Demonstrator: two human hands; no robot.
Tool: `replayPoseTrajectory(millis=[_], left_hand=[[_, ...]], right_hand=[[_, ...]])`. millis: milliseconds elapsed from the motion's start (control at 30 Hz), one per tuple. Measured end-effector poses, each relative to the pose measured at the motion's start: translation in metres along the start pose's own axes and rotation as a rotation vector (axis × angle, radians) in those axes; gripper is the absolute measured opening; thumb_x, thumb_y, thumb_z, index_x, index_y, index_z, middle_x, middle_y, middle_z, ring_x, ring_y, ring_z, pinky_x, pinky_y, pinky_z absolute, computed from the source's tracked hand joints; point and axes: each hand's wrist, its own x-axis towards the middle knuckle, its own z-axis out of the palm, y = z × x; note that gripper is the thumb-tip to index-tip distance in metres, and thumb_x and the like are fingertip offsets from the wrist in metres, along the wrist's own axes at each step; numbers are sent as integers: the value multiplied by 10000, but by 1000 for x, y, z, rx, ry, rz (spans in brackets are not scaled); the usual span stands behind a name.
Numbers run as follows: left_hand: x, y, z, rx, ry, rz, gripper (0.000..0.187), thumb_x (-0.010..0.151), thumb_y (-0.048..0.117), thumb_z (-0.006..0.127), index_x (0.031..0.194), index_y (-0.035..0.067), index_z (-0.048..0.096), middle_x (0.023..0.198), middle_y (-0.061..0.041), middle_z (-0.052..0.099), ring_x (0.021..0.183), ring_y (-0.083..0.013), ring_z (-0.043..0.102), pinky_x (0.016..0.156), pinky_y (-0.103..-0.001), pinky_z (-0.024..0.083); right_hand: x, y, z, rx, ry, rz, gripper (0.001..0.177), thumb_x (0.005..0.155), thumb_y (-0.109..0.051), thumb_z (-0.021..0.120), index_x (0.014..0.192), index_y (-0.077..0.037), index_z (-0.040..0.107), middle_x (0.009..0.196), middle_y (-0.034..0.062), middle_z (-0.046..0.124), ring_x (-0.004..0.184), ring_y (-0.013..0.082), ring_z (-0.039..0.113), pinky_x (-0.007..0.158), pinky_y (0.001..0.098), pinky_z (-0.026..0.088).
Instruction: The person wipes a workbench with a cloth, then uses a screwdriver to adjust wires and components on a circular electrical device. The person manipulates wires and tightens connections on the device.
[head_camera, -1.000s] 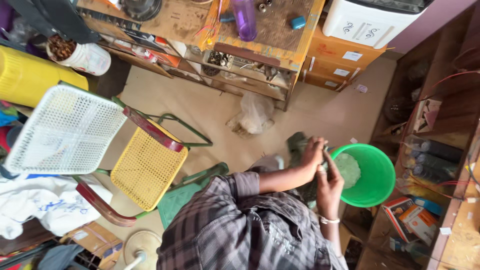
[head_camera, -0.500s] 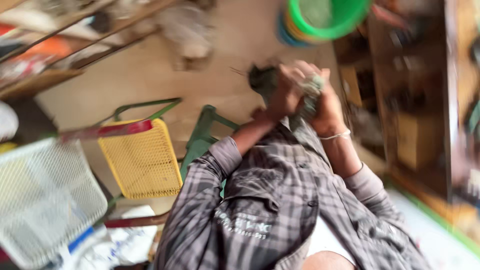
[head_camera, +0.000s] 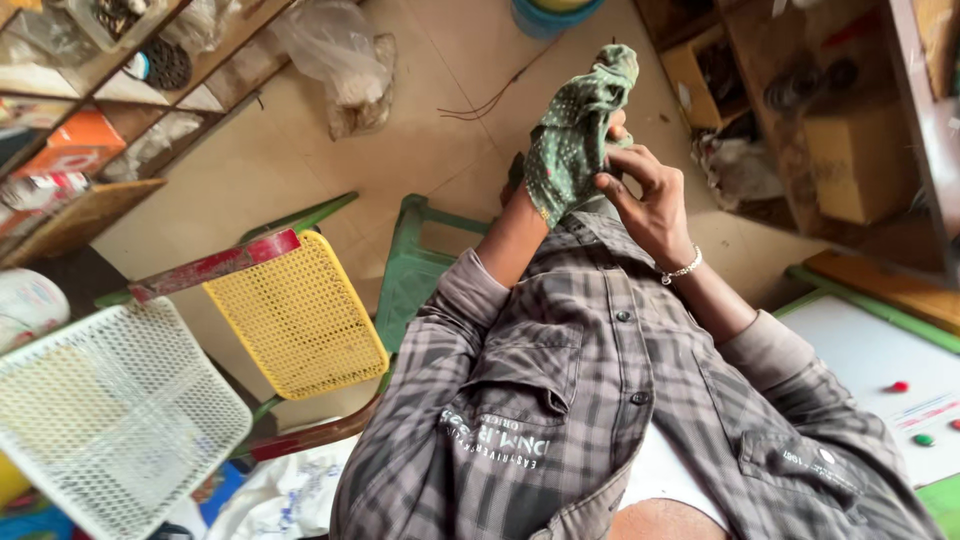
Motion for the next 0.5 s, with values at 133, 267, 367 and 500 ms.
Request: replayPoseTrajectory(millis=[133,267,367,500], left_hand=[[21,20,40,-1203,-33,30,375,1100,107,581,1450,-8,511,1216,-98,605,1016,-172,590,904,-313,504],[21,62,80,-171,223,224,502,1109,263,567,1517,13,415,1436,-99,501,1313,-171,531,1100,-314,457],[9,85,104,410,149,554,687,972,314,712,1507,55,369,1454,-160,454,1320,-249,510,1059,-397,488],[6,63,154,628,53,649,447,1006,268,680,1399,97,550,1332,-144,587,1206,-324,621,952,-396,547]], right_hand=[[-10,31,-13,329,247,181,195,1017,-50,750,1179,49,706,1084,87,722,984,124,647,878,278,542],[-19,59,-42,747,530,280,132,1027,-2,697,1147,35,736,1084,52,745,929,122,662,830,278,567],[-35,71,-80,509,385,225,375,892,-10,751,1248,11,636,1138,80,687,978,147,653,810,312,558],[-84,88,-117,1582,286,436,413,1034,-274,561,1396,-76,537,1377,67,619,1243,187,616,1068,341,517]])
